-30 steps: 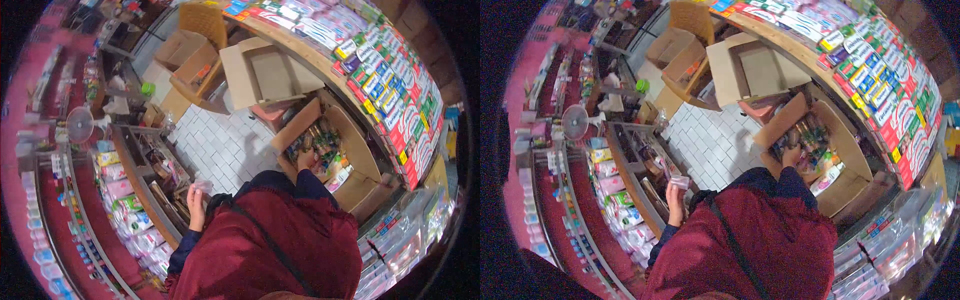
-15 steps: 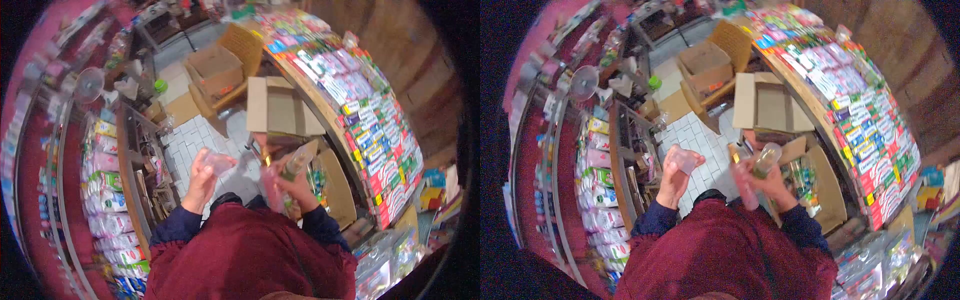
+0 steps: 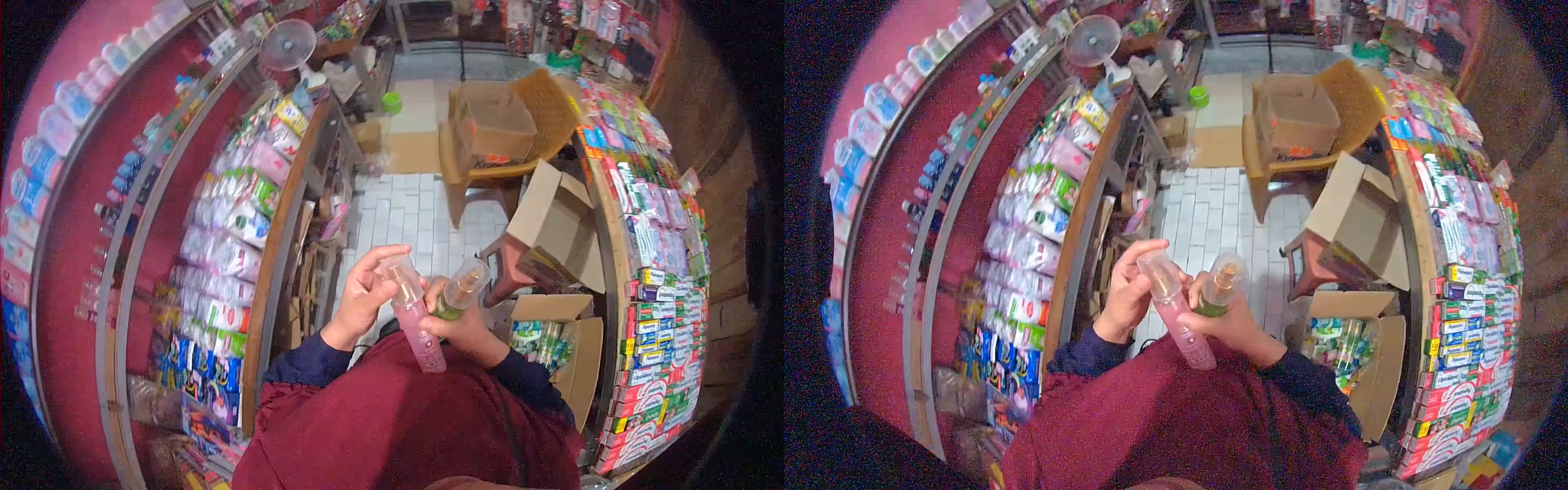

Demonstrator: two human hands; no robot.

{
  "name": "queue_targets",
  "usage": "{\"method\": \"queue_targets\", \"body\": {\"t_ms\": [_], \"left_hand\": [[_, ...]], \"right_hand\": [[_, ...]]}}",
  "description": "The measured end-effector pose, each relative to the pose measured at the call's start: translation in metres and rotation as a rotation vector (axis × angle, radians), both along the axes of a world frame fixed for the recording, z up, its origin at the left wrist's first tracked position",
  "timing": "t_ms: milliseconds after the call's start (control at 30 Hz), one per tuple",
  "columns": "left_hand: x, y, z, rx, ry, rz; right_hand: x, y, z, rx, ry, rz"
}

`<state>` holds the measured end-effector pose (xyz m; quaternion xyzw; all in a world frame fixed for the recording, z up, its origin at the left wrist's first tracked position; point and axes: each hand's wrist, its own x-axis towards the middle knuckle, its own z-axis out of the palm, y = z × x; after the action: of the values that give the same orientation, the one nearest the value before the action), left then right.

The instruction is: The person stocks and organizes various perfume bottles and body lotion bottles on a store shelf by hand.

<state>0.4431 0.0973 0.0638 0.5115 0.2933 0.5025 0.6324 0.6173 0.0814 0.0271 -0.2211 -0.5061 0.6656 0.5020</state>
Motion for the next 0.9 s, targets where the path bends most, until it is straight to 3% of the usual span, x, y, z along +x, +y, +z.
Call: {"method": "queue_targets", "body": {"t_ms": [233, 567, 767, 900], "left_hand": [[-0.052, -0.041, -0.018, -0.036, -0.051, 0.113], [-0.182, -0.103, -0.020, -0.001, 0.031, 0.338], [-0.277, -0.151, -0.023, 0.017, -0.034, 0.293], [-0.327, -0.174, -0.033, 0.052, 0.107, 0.477]], "right_hand": [[-0.042, -0.022, -0.010, -0.213, 0.022, 0.284], [-0.177, -0.056, -0.012, -0.145, -0.027, 0.376], [-0.269, -0.087, -0.016, -0.125, -0.035, 0.475], [-0.324, -0.097, -0.019, -0.028, -0.141, 0.497]]}}
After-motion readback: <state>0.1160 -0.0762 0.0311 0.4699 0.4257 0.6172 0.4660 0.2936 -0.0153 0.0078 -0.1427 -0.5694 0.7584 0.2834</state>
